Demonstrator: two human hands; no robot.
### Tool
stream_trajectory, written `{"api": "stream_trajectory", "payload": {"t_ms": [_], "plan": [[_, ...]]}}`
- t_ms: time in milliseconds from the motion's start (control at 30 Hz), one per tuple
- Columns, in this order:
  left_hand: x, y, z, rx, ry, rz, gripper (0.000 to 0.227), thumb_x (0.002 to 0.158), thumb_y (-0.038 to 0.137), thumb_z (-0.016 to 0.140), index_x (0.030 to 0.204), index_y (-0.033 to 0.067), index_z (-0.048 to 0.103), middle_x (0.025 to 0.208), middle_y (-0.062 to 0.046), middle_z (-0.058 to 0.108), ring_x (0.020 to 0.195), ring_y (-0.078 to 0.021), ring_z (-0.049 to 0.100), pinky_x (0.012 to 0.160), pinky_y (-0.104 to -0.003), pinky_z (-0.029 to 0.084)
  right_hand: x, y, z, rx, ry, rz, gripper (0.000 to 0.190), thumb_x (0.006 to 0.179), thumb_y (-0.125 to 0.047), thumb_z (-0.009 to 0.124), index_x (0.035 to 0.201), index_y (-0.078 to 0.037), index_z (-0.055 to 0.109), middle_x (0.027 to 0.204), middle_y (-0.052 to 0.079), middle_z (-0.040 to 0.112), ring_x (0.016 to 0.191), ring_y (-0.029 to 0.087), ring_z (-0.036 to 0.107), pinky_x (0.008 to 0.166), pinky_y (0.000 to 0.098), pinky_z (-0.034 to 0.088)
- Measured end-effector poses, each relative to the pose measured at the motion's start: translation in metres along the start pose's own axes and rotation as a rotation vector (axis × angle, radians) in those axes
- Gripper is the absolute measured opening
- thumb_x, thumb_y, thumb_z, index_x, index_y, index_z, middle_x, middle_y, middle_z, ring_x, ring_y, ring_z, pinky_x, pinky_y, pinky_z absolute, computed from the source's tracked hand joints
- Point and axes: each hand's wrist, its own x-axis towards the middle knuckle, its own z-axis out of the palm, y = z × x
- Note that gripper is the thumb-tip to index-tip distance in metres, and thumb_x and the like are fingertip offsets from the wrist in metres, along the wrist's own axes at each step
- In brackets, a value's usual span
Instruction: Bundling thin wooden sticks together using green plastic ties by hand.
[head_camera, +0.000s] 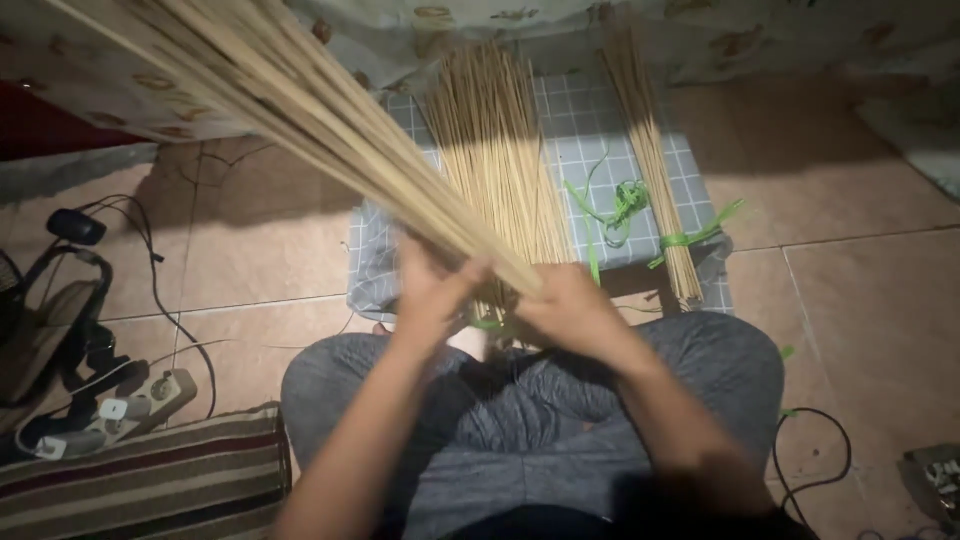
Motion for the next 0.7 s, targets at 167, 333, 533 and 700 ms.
{"api": "stream_trajectory", "payload": {"t_ms": [167,333,533,700], "plan": [[-0.029,0.106,0.003,0.883,0.159,0.875,0.083,0.084,0.026,0.086,0.144,0.0043,0.033,0.142,-0.015,0.046,0.134,-0.0313,0.046,0.123,-0.046,0.036,-0.008,-0.004,-0.026,-0.318,-0.025,0.159,0.016,0.092,-0.022,0.067,0.099,-0.008,0.070,0.071,0.005,0.068,0.053,0.014,0.062,0.046,0.0240,0.052],[0.000,0.110,0.034,1.728,-0.581,0.705,0.094,0.063,0.059,0.083,0.136,0.0045,0.058,0.138,-0.019,0.061,0.138,-0.0380,0.048,0.112,-0.059,0.036,-0.024,-0.013,-0.017,-0.659,0.087,-0.043,0.014,0.086,-0.017,0.058,0.092,-0.009,0.069,0.073,0.013,0.071,0.062,0.032,0.069,0.062,0.0442,0.057],[0.008,0.107,0.049,1.778,-1.077,0.047,0.024,0.086,0.032,0.072,0.088,0.0082,0.077,0.065,-0.010,0.071,0.064,-0.0335,0.074,0.058,-0.047,0.061,-0.045,-0.018,-0.028,-0.718,0.133,-0.222,0.032,0.085,-0.047,0.069,0.095,-0.017,0.065,0.079,0.005,0.072,0.082,0.034,0.075,0.070,0.0471,0.061],[-0.006,0.146,0.042,1.644,-0.890,-0.062,0.022,0.088,0.022,0.070,0.102,0.0061,0.077,0.087,-0.018,0.076,0.080,-0.0381,0.076,0.068,-0.046,0.061,-0.071,-0.005,-0.082,0.711,-0.125,-0.132,0.062,0.086,0.002,0.048,0.147,-0.005,0.054,0.120,0.023,0.069,0.078,0.024,0.066,0.060,0.0259,0.056]]}}
